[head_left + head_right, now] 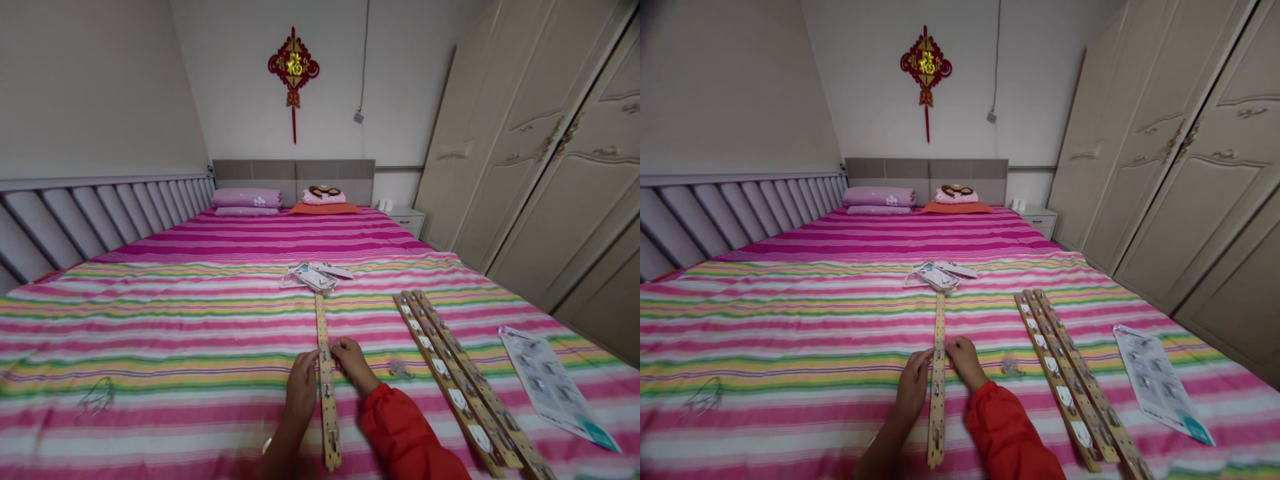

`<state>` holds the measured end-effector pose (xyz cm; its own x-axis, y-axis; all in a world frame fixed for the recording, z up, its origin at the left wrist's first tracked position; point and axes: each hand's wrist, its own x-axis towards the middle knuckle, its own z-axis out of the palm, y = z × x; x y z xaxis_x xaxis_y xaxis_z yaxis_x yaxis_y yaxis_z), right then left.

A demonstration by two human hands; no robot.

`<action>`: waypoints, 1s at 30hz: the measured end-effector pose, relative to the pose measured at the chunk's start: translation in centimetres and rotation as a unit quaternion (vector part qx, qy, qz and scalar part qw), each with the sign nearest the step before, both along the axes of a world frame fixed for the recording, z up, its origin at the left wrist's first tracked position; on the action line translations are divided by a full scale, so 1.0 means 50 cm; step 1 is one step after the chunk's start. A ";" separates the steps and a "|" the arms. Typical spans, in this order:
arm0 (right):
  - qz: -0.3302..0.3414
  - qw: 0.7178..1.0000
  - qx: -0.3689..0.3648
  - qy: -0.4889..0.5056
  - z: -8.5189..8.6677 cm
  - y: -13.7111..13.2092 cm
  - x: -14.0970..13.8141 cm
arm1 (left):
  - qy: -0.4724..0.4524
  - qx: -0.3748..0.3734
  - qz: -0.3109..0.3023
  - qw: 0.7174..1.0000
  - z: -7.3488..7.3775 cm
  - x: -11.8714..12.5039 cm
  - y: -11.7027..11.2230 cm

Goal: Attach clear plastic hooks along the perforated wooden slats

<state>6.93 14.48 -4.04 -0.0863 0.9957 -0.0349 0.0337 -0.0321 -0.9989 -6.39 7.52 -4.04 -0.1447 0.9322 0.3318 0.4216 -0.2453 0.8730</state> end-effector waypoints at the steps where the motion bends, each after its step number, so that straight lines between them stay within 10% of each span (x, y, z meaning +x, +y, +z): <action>1: 0.003 1.000 -0.005 -0.001 0.003 -0.001 0.001 | 0.001 -0.001 0.000 1.000 0.001 0.000 0.000; 20: -0.073 0.997 0.008 0.025 0.066 -0.048 0.007 | -0.048 0.005 0.005 0.999 -0.005 -0.008 0.008; 30: -0.316 0.911 0.182 -0.194 0.069 -0.166 0.247 | -0.155 -0.017 0.065 0.986 0.000 -0.009 0.002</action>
